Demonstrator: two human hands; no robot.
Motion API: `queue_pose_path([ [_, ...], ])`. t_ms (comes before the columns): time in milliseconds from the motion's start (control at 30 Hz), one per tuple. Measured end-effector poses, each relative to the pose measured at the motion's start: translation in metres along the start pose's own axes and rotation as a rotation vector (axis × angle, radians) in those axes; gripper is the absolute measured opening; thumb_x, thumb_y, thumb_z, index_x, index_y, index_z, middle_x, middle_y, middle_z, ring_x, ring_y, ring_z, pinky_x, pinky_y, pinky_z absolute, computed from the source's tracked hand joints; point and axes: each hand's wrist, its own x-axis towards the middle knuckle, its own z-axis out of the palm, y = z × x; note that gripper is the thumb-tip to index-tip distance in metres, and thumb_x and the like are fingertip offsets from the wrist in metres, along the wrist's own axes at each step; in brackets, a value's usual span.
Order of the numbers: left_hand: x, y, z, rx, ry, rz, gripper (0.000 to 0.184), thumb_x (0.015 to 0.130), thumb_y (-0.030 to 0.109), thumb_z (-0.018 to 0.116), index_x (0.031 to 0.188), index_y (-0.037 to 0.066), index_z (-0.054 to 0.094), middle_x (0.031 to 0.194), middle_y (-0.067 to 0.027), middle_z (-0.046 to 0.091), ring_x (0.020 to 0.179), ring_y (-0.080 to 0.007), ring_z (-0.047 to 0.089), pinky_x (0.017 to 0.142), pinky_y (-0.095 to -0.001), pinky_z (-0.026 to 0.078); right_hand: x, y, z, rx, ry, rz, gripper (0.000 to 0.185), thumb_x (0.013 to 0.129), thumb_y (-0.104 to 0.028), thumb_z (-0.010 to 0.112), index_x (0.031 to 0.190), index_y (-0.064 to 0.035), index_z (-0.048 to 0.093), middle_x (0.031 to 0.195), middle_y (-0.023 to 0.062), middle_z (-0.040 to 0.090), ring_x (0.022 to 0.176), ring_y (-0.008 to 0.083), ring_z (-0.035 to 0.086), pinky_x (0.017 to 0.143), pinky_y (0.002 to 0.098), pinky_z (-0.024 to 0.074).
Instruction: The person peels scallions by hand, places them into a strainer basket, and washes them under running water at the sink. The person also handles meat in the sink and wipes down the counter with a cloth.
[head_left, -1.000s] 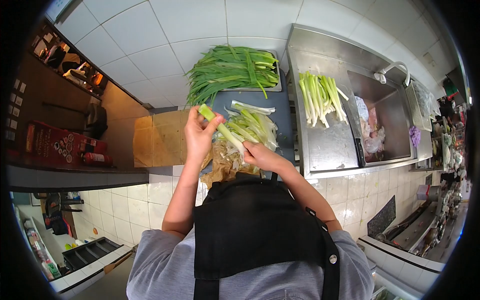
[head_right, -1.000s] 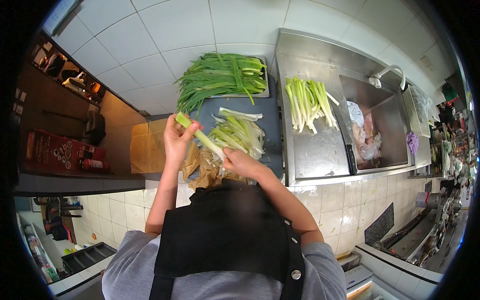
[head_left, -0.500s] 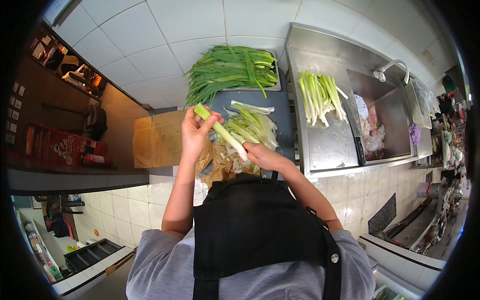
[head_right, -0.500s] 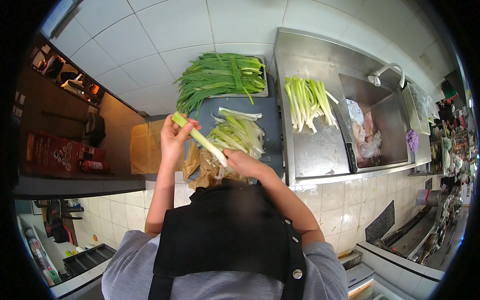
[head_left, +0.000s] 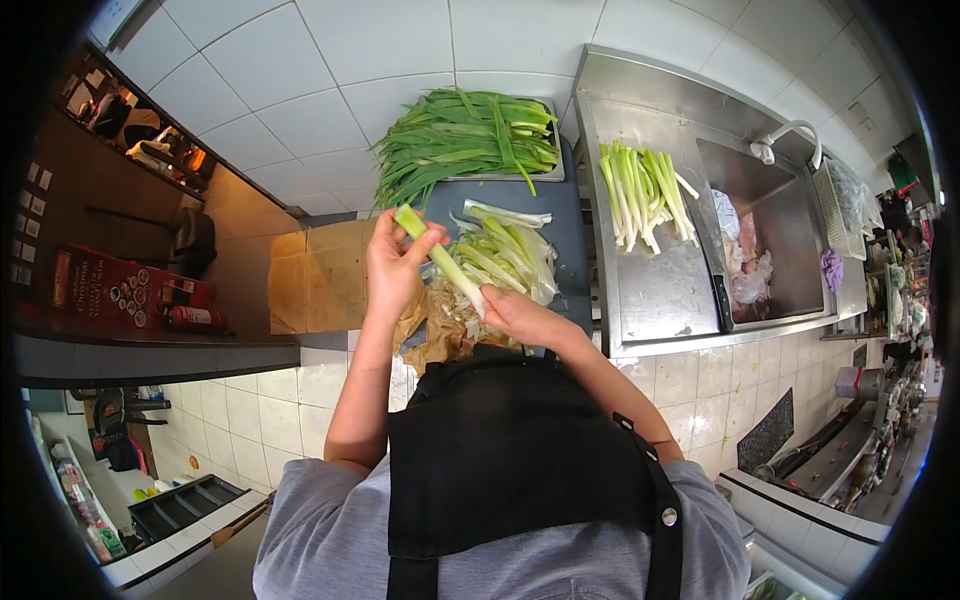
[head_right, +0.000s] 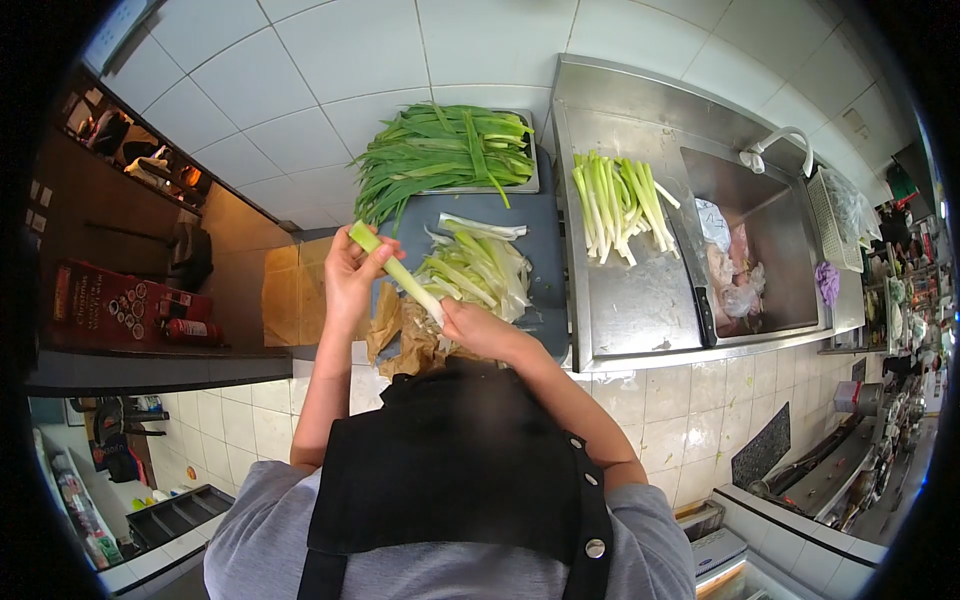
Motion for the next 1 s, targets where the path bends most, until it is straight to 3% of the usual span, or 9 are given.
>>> queue_pose_path([
  [333,-0.002,0.003,-0.017,-0.117,-0.041,-0.044,0.026,0.089,0.004,0.058,0.111,0.002,0.044,0.101,-0.0148,0.064,0.090,-0.0246,0.065,0.077,-0.0342,0.055,-0.008,-0.016,-0.015,0.309,-0.152,-0.030,0.022,0.099,-0.020,0.036,0.105,-0.0018,0.047,0.086,0.0137,0.061,0.081,0.0305,0.059,0.077,0.0387,0.0453],
  [533,-0.004,0.006,-0.016,-0.116,-0.019,-0.015,0.025,0.090,0.007,0.057,0.113,0.004,0.045,0.104,-0.0147,0.064,0.091,-0.0245,0.065,0.078,-0.0342,0.055,-0.002,-0.006,0.000,0.100,0.088,-0.068,0.023,0.098,-0.019,0.036,0.107,0.0000,0.047,0.087,0.0183,0.058,0.080,0.0333,0.057,0.075,0.0396,0.0445],
  [667,-0.005,0.008,-0.017,-0.196,-0.033,-0.005,0.024,0.092,0.008,0.055,0.113,0.005,0.046,0.105,-0.0146,0.064,0.091,-0.0241,0.065,0.079,-0.0345,0.055,-0.003,-0.010,-0.002,0.052,0.060,-0.028,0.022,0.097,-0.015,0.036,0.107,0.0020,0.046,0.089,0.0212,0.058,0.083,0.0356,0.057,0.075,0.0396,0.0444],
  [767,-0.004,0.007,-0.019,-0.216,-0.023,0.007,0.023,0.092,0.009,0.054,0.113,0.005,0.046,0.104,-0.0141,0.064,0.092,-0.0238,0.065,0.078,-0.0343,0.055,-0.006,-0.012,-0.005,0.124,0.044,-0.094,0.023,0.096,-0.012,0.037,0.111,0.0018,0.045,0.089,0.0165,0.060,0.079,0.0283,0.058,0.073,0.0368,0.0455],
  [833,-0.004,0.006,-0.018,-0.192,0.006,0.007,0.022,0.092,0.008,0.054,0.113,0.005,0.046,0.104,-0.0141,0.064,0.091,-0.0235,0.066,0.078,-0.0339,0.055,-0.005,-0.013,-0.008,0.582,-0.077,0.024,0.028,0.093,-0.009,0.038,0.119,0.0006,0.044,0.090,0.0099,0.061,0.076,0.0185,0.056,0.072,0.0321,0.0464],
  [933,-0.002,0.005,-0.016,-0.146,0.050,0.004,0.023,0.092,0.008,0.055,0.113,0.004,0.046,0.103,-0.0143,0.064,0.090,-0.0230,0.066,0.077,-0.0332,0.055,-0.011,-0.031,-0.020,0.492,-0.142,0.056,0.033,0.092,-0.010,0.039,0.124,-0.0006,0.041,0.094,0.0051,0.060,0.076,0.0113,0.053,0.073,0.0285,0.0465],
  [1000,-0.001,0.005,-0.014,-0.125,0.065,0.001,0.024,0.092,0.008,0.055,0.113,0.003,0.046,0.103,-0.0147,0.064,0.089,-0.0229,0.066,0.076,-0.0329,0.055,-0.011,-0.031,-0.021,0.391,-0.149,0.018,0.036,0.092,-0.010,0.039,0.126,-0.0005,0.038,0.095,0.0065,0.060,0.077,0.0137,0.054,0.075,0.0296,0.0466],
])
